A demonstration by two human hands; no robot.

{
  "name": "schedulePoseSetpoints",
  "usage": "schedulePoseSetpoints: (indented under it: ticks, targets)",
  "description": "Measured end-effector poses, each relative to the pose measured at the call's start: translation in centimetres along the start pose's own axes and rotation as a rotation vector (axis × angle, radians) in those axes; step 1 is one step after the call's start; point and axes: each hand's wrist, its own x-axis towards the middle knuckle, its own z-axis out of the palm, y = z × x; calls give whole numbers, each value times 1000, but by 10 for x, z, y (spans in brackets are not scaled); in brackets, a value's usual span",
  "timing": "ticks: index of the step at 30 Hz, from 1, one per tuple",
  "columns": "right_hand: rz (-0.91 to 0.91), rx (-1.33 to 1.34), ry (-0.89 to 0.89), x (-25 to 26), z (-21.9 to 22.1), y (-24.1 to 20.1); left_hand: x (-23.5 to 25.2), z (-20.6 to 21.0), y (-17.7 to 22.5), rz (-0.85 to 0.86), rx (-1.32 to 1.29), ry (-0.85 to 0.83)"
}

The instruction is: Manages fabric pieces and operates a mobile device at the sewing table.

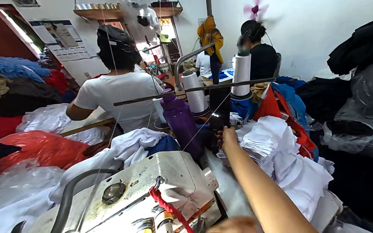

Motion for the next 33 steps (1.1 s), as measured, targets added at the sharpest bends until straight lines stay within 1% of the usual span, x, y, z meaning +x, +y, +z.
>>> schedulePoseSetpoints:
  ticks: [1,2,3,4,7,9,12,14,17,19,21,23,24,25,26,27,29,30,31,32,33]
  targets:
    - [0,20,-10,-1,-2,-1,5,-8,3,-64,-95,142]
    - [0,40,-13,-2,-2,-1,12,-13,6,-89,-174,256]
    - [-3,61,-14,-3,-2,-1,19,-14,10,-98,-233,338]
    - [-7,82,-17,-4,-1,-1,25,-11,14,-90,-251,358]
    - [-25,138,-49,-8,-1,3,36,10,31,-79,-197,239]
    - [-59,118,-67,-8,-3,6,36,25,33,-73,-156,236]
    - [-144,57,-69,-7,-4,11,35,26,29,-75,-149,329]
    - [-215,15,-35,-7,-1,21,42,22,37,-123,-135,360]
    - [-323,-45,-40,-18,-1,36,65,22,51,-206,-139,412]
    - [-369,-81,-78,-22,-5,42,83,19,51,-247,-165,469]
    - [-500,-160,-126,-24,-11,45,104,15,46,-243,-183,574]
    - [-668,-212,-132,-10,-7,62,125,13,50,-263,-230,664]
    - [-711,-221,-147,-5,-5,68,135,12,51,-228,-235,663]
    - [-765,-215,-135,5,-1,81,143,9,44,-134,-227,643]
    - [-819,-203,-107,19,7,100,151,4,25,-8,-238,608]
    - [-824,-175,-111,28,12,112,163,1,3,119,-266,626]
    - [-747,-163,-148,27,11,115,198,5,47,-370,-464,800]
    - [-746,-164,-146,25,12,115,215,4,52,-486,-472,851]
    - [-802,-151,-133,28,13,120,227,2,49,-512,-424,864]
    - [-987,-71,-40,43,23,136,238,-1,40,-495,-353,868]
    - [-916,-40,-107,34,15,127,248,-4,28,-473,-271,867]
